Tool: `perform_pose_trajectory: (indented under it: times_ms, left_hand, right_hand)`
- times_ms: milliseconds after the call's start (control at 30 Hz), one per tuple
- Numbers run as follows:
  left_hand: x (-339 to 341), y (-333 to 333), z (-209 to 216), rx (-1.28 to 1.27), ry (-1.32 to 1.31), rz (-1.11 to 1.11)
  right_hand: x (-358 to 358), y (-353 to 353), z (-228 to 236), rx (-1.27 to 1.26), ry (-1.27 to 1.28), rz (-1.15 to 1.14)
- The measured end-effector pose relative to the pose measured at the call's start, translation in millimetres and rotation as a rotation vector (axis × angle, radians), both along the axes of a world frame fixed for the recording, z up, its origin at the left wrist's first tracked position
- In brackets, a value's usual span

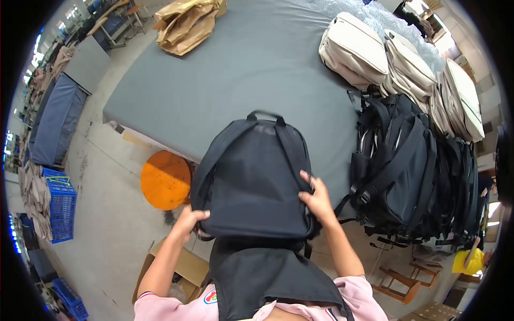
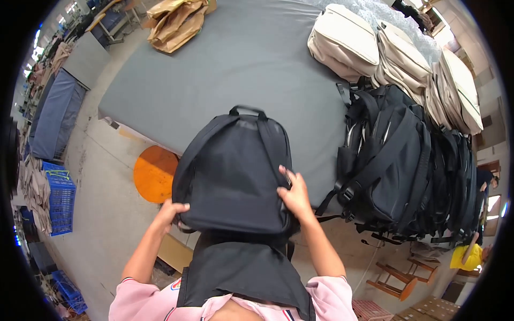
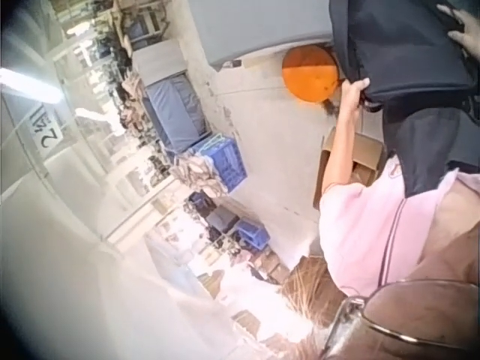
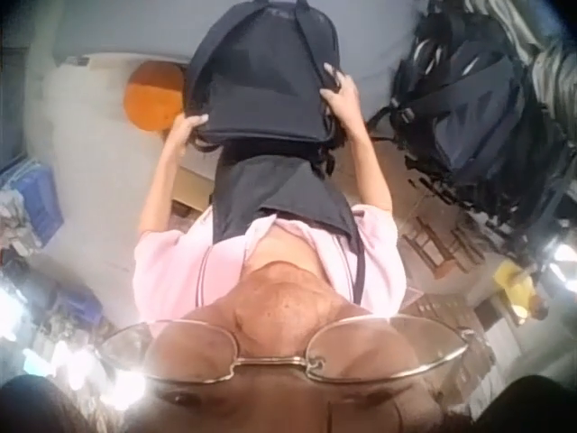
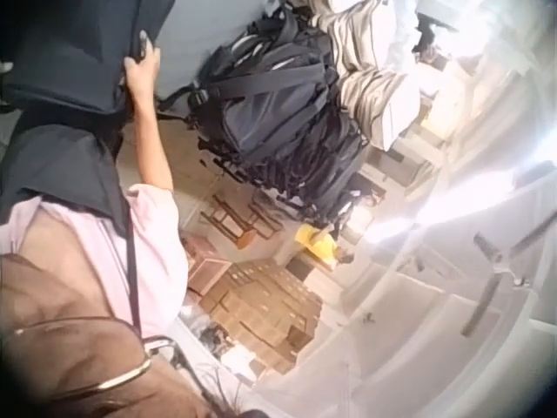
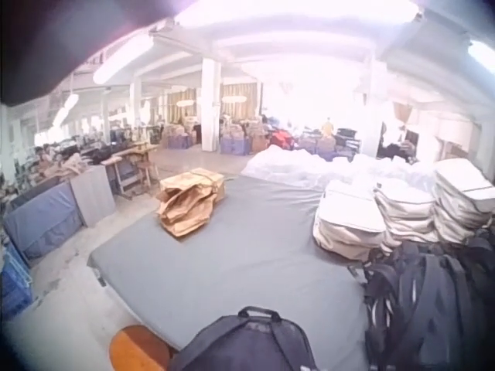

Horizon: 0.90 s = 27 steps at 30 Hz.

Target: Inspecting and cleaning loose threads on backpacks in a factory setting.

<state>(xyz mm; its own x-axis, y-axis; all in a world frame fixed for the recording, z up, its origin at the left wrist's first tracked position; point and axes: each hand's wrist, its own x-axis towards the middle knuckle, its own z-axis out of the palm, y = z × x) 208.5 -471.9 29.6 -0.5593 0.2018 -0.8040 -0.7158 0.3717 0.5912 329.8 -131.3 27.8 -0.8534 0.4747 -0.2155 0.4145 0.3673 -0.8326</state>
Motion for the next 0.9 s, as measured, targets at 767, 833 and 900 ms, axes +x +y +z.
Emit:
perform_pose_trajectory:
  times_ms: [767,833,900]
  left_hand:
    - [-240.4,7.1,-90.6,-0.141,0.758,-0.253]
    - [-242.3,-16.8,-54.6,0.064,0.523,-0.283]
    - [-247.7,-20.1,1.2,0.094,0.309,-0.213]
  right_hand:
    - [-272.3,22.6,-65.6,0.478,-0.144,0.24]
    - [-266.9,6.7,-78.5,-0.068,-0.045,0.089]
    - [-255.1,-17.2,-38.6,-0.29,0.011,-0.081]
